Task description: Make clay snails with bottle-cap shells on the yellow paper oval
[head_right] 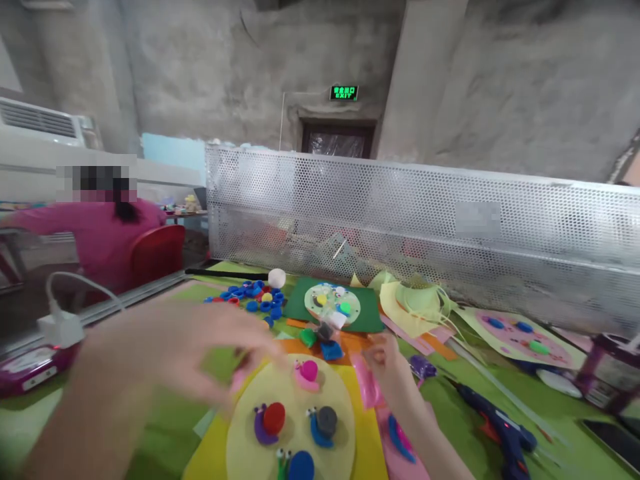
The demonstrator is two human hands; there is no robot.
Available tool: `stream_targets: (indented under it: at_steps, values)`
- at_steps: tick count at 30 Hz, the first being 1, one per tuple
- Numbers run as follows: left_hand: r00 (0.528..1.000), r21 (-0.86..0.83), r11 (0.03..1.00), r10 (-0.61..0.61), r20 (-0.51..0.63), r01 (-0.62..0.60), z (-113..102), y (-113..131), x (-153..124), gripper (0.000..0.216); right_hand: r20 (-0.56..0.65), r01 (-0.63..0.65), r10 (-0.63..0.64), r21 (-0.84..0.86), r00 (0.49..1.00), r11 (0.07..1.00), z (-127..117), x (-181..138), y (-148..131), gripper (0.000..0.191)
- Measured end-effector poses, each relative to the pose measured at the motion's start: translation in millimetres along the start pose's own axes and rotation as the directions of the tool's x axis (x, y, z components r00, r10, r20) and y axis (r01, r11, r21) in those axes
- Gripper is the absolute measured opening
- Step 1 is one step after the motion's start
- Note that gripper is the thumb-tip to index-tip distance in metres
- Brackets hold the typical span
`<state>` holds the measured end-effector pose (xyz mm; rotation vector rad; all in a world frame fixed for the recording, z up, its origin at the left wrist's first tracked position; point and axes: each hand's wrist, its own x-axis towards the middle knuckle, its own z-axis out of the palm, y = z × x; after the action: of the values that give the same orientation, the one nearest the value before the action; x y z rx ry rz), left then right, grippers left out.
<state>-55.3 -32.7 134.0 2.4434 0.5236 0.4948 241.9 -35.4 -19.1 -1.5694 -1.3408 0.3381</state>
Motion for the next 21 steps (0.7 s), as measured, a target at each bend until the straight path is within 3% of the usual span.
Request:
stream_targets:
  at_steps: [1,4,7,9,14,18,21]
  values:
    - [0.997,0.025,0.999,0.019,0.074,-0.021,8.2,-3.5,9.5,0.035,-0.028,0.031,-0.032,-0.040,0.999,0.999,-1.6,-1.4,-3.9,0.036]
    - [0.994,-0.141,0.987,-0.085,-0.064,0.075,49.1,-24.8,29.2,0.041,-0.026,0.133,-0.138,-0.135,0.990,0.982,-4.5,-14.7,-26.7,0.032]
    - [0.968,-0.357,0.916,-0.231,-0.103,0.181,93.4,-46.6,26.6,0.044,0.159,0.223,-0.198,-0.155,0.967,0.963,-1.4,-37.9,-56.3,0.019]
    - [0.951,-0.451,0.868,-0.288,-0.117,0.207,111.9,-51.8,18.1,0.048,0.246,0.260,-0.216,-0.163,0.945,0.952,2.4,-53.2,-70.9,0.015]
    - [0.886,-0.646,0.684,-0.463,-0.025,0.339,120.8,-44.7,6.2,0.064,0.349,0.298,-0.234,-0.141,0.907,0.944,4.8,-73.9,-78.2,0.017]
    - [0.885,-0.761,0.577,-0.466,-0.010,0.296,122.3,-48.9,5.4,0.060,0.399,0.373,-0.327,-0.041,0.857,0.927,3.5,-79.8,-76.7,0.024]
    - [0.890,-0.850,0.468,-0.457,0.000,0.240,126.2,-54.7,4.2,0.054,0.433,0.489,-0.455,0.038,0.778,0.872,5.2,-82.9,-77.9,0.030]
